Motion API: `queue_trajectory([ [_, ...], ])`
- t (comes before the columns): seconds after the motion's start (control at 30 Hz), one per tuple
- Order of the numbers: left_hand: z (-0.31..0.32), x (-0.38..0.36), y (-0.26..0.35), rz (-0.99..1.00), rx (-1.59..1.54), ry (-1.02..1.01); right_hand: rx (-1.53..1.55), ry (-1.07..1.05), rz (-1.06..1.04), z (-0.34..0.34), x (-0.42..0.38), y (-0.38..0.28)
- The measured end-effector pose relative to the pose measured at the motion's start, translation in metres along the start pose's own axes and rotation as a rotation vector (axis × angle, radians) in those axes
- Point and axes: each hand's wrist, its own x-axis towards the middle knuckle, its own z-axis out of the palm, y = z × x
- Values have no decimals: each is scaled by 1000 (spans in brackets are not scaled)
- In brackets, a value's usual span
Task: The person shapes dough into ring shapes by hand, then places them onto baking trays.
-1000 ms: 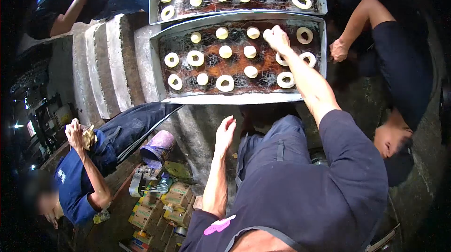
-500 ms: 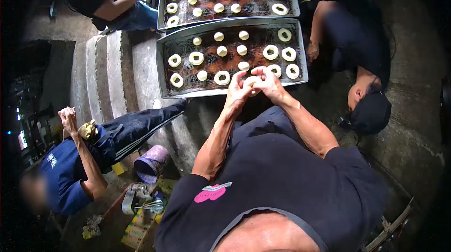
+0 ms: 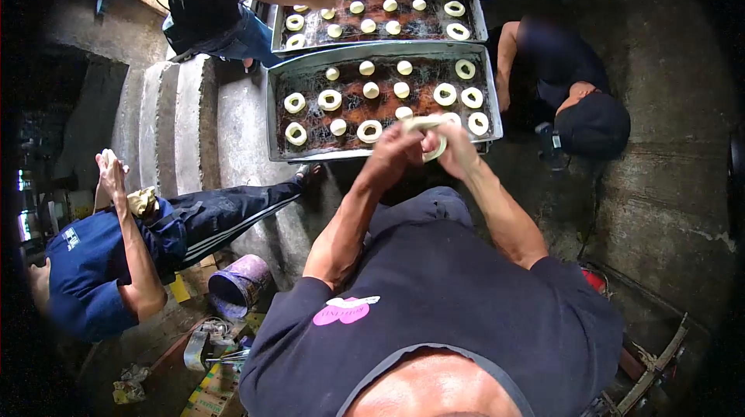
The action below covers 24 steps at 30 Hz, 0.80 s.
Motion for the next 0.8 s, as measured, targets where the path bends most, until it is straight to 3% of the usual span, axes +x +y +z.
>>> queue_trajectory([
  [0.07,-11,5,10,100,-217,160,-331,22,188,-11,-5,21],
  [0.1,-25,8,0,-2,-257,185,-396,9,238,-18,-10,19],
  [0.13,-38,4,-11,-189,-122,105,-502,34,138,-35,-5,15],
  [0.2,-39,3,-27,-432,118,-86,-300,74,75,-31,-3,-6],
  [0.23,-39,9,-28,-415,165,-118,-433,52,68,-36,-2,-3],
  [0.27,-31,14,-18,-231,52,-36,-656,3,183,-32,-7,-13],
  [0.33,-51,34,-40,-28,-190,170,-663,25,356,-66,-1,-9],
  [0.4,-70,45,-63,-111,-307,174,-772,78,261,-80,21,-30],
  [0.47,-73,48,-71,-252,-25,298,-947,154,147,-98,57,-37],
  [0.53,-101,44,-101,-358,248,547,-1248,212,175,-126,99,-41],
  [0.57,-113,35,-109,-380,238,591,-1375,253,150,-136,118,-44],
  [0.6,-122,22,-111,-400,228,635,-1375,336,137,-112,127,-58],
  [0.67,-131,-2,-110,-386,211,736,-1381,592,21,-183,182,-31],
  [0.73,-143,-32,-117,-377,249,875,-1313,559,-22,-243,236,-16],
  [0.77,-147,-46,-120,-392,277,953,-1212,628,-97,-225,243,-24],
  [0.8,-149,-57,-123,-406,307,1030,-1137,546,54,-219,254,-37],
])
